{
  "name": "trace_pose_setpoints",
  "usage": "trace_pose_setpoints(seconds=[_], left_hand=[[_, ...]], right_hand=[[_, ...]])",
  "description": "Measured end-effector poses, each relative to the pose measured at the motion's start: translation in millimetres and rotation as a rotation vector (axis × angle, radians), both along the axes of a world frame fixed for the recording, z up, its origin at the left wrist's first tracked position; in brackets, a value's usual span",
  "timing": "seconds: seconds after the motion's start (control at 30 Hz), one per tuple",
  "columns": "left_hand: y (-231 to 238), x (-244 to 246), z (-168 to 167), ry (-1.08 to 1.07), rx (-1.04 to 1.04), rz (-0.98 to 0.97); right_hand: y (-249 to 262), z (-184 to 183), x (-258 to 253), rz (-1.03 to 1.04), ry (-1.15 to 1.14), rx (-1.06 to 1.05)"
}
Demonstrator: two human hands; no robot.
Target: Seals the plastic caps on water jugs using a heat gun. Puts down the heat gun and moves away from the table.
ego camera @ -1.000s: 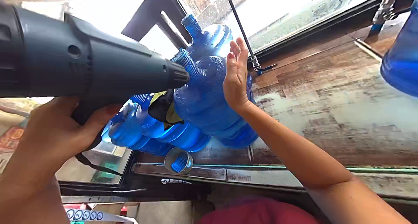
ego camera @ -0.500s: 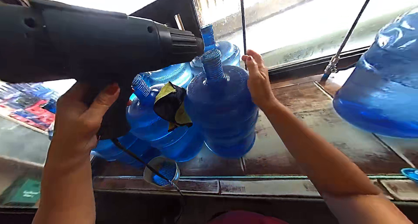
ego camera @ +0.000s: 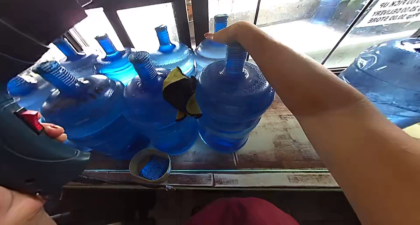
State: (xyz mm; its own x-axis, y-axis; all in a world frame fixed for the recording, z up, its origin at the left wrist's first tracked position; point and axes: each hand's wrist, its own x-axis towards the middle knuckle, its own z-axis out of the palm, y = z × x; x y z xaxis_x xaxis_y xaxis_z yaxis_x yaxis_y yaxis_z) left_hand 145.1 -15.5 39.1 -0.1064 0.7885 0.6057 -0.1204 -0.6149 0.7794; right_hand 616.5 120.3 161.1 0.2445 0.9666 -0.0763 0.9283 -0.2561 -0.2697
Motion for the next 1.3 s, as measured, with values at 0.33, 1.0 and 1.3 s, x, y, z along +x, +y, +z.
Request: trace_pose_setpoints(seconds=[0.33,1.0,1.3], left_hand=[[37.4,64.7,14.0,0.191,-0.138,-0.075],[113.0,230.7,115.7,0.467,-0.289,-0.292],[168.3,293.5,111.3,0.603,-0.571,-0.695]], right_hand=[[-86.8,-32.6,12.0,0.321,0.346,0.619],[-102.0,-130.7,33.7,-0.187,0.86,1.408],[-104.0,-134.3,34.6,-0.264,0.759,1.458]])
